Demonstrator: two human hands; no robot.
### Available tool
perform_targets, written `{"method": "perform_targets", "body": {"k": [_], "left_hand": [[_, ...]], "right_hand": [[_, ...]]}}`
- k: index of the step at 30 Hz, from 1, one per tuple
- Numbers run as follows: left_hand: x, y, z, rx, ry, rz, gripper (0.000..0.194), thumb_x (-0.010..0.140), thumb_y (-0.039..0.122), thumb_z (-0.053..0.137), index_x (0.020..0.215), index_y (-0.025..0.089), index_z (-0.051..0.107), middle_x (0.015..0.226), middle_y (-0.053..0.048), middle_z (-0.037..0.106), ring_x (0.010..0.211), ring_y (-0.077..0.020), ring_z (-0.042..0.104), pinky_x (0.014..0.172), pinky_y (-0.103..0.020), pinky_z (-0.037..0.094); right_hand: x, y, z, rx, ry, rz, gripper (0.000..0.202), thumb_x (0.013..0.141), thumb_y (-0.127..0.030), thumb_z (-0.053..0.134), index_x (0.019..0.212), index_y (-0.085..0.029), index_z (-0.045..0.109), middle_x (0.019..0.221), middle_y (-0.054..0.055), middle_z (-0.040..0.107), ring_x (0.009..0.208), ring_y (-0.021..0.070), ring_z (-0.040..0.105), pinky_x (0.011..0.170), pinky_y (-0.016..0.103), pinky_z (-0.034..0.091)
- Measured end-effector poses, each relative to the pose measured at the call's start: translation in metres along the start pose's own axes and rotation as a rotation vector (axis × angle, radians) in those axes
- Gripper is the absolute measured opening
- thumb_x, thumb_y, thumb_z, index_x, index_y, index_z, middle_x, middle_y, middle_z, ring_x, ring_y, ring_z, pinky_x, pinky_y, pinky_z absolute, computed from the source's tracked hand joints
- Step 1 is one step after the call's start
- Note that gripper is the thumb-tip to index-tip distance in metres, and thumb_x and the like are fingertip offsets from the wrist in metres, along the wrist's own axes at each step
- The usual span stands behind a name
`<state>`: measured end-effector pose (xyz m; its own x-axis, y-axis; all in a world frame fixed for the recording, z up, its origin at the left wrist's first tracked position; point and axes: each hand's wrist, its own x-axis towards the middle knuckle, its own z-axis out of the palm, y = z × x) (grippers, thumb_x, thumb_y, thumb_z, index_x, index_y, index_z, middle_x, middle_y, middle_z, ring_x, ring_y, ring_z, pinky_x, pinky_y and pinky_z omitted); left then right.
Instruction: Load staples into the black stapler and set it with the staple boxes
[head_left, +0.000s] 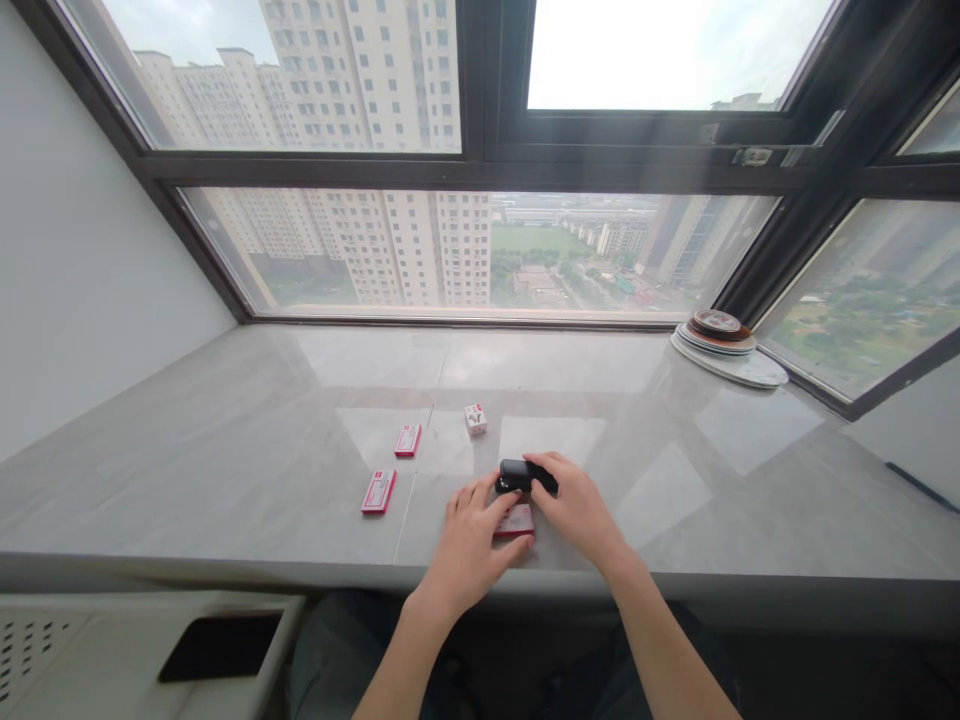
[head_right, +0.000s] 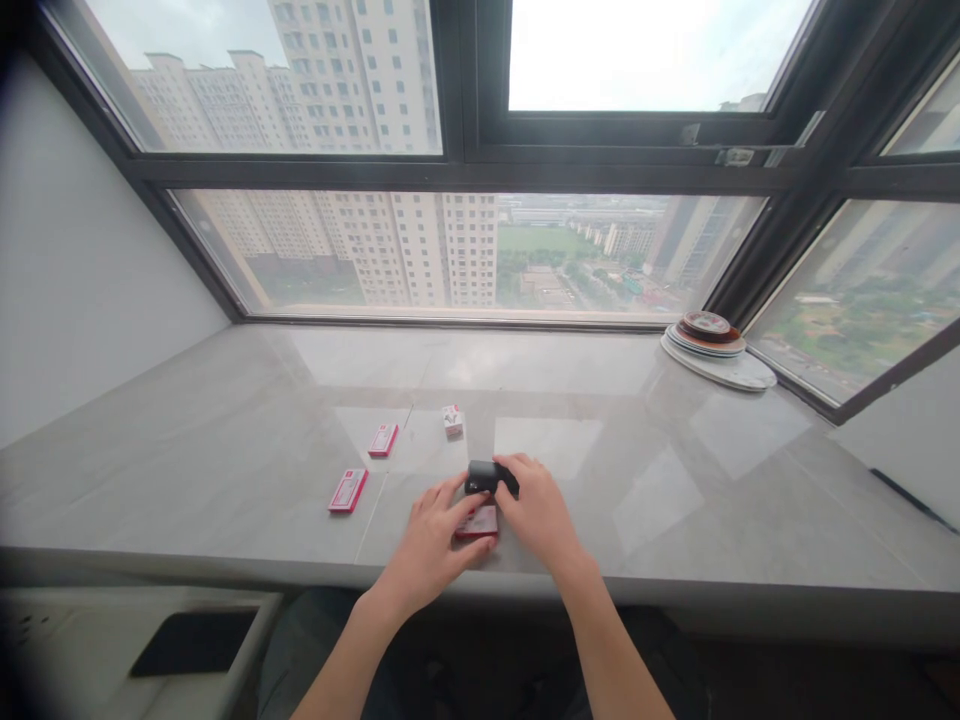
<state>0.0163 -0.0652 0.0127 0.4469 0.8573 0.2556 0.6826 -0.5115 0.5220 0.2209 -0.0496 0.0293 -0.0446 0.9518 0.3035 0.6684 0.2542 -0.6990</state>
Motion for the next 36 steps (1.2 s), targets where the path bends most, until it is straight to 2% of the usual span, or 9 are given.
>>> {"method": "perform_targets", "body": {"k": [3, 9, 13, 17, 20, 23, 28, 32, 36], "left_hand": [[0.0, -0.001, -0.003, -0.038, -0.017, 0.011, 0.051, 0.091, 0.041, 0.068, 0.14, 0.039, 0.055, 0.157, -0.003, 0.044, 0.146, -0.0306, 0.038, 0.119, -0.053, 0.034], [0.003, -0.015, -0.013, -0.075, -0.023, 0.028, 0.063, 0.087, 0.037, 0.073, 0.146, 0.033, 0.051, 0.153, -0.006, 0.052, 0.144, -0.0307, 0.045, 0.118, -0.05, 0.039], [0.005, -0.023, -0.017, -0.037, -0.042, -0.012, 0.068, 0.083, 0.043, 0.076, 0.146, 0.037, 0.051, 0.158, -0.003, 0.046, 0.147, -0.0301, 0.041, 0.12, -0.049, 0.037], [0.002, -0.027, -0.02, -0.042, -0.075, -0.034, 0.06, 0.083, 0.04, 0.075, 0.14, 0.036, 0.056, 0.163, -0.003, 0.039, 0.15, -0.0279, 0.038, 0.121, -0.047, 0.036], [0.0, -0.026, -0.023, -0.087, -0.079, -0.036, 0.04, 0.084, 0.034, 0.072, 0.123, 0.033, 0.065, 0.164, -0.001, 0.037, 0.15, -0.0263, 0.038, 0.121, -0.046, 0.036], [0.0, -0.027, -0.025, -0.153, -0.076, -0.068, 0.031, 0.084, 0.032, 0.071, 0.115, 0.032, 0.068, 0.162, -0.001, 0.041, 0.149, -0.0259, 0.04, 0.121, -0.044, 0.038], [0.004, -0.028, -0.024, -0.175, -0.083, -0.093, 0.03, 0.079, 0.035, 0.078, 0.109, 0.033, 0.071, 0.157, -0.002, 0.048, 0.148, -0.0272, 0.042, 0.121, -0.045, 0.038], [0.002, -0.03, -0.023, -0.185, -0.068, -0.083, 0.034, 0.077, 0.037, 0.081, 0.11, 0.033, 0.072, 0.157, -0.002, 0.048, 0.147, -0.0273, 0.043, 0.121, -0.046, 0.038], [-0.001, -0.033, -0.025, -0.209, -0.063, -0.078, 0.03, 0.08, 0.035, 0.078, 0.109, 0.032, 0.071, 0.155, -0.001, 0.051, 0.147, -0.0268, 0.043, 0.121, -0.046, 0.039]], "right_hand": [[0.006, -0.022, 0.014, -0.036, -0.022, -0.02, 0.036, 0.092, -0.024, 0.055, 0.125, -0.026, 0.068, 0.12, 0.005, 0.07, 0.111, 0.0219, 0.063, 0.106, 0.038, 0.041], [0.019, -0.047, 0.042, -0.121, 0.136, 0.175, 0.022, 0.085, -0.042, 0.07, 0.099, -0.025, 0.071, 0.103, 0.005, 0.073, 0.092, 0.0223, 0.066, 0.081, 0.032, 0.045], [0.023, -0.035, 0.03, 0.239, 0.291, 0.248, 0.035, 0.088, -0.052, 0.063, 0.103, -0.021, 0.067, 0.1, 0.008, 0.074, 0.089, 0.0216, 0.068, 0.079, 0.03, 0.05], [0.009, 0.006, 0.003, 0.637, 0.435, 0.356, 0.042, 0.096, -0.053, 0.043, 0.108, -0.018, 0.062, 0.111, 0.013, 0.073, 0.096, 0.0225, 0.07, 0.076, 0.031, 0.056], [-0.01, 0.043, -0.018, 0.687, 0.316, 0.554, 0.044, 0.096, -0.054, 0.041, 0.111, -0.018, 0.062, 0.102, 0.012, 0.075, 0.071, 0.0202, 0.072, 0.06, 0.03, 0.056], [-0.026, 0.06, -0.031, 0.539, 0.116, 0.688, 0.056, 0.094, -0.065, 0.04, 0.104, -0.016, 0.065, 0.067, 0.006, 0.069, 0.037, 0.0145, 0.053, 0.037, 0.025, 0.036], [-0.034, 0.026, -0.008, 0.46, -0.27, 0.589, 0.058, 0.092, -0.071, 0.047, 0.09, -0.017, 0.067, 0.044, -0.004, 0.05, 0.034, 0.0096, 0.035, 0.039, 0.022, 0.021], [-0.03, 0.001, 0.018, 0.354, -0.289, 0.442, 0.045, 0.089, -0.061, 0.059, 0.078, -0.017, 0.065, 0.051, -0.003, 0.054, 0.045, 0.01, 0.039, 0.045, 0.022, 0.023], [-0.029, 0.013, 0.009, 0.26, -0.264, 0.441, 0.041, 0.089, -0.056, 0.058, 0.076, -0.017, 0.066, 0.053, -0.003, 0.055, 0.047, 0.011, 0.04, 0.046, 0.023, 0.025]]}}
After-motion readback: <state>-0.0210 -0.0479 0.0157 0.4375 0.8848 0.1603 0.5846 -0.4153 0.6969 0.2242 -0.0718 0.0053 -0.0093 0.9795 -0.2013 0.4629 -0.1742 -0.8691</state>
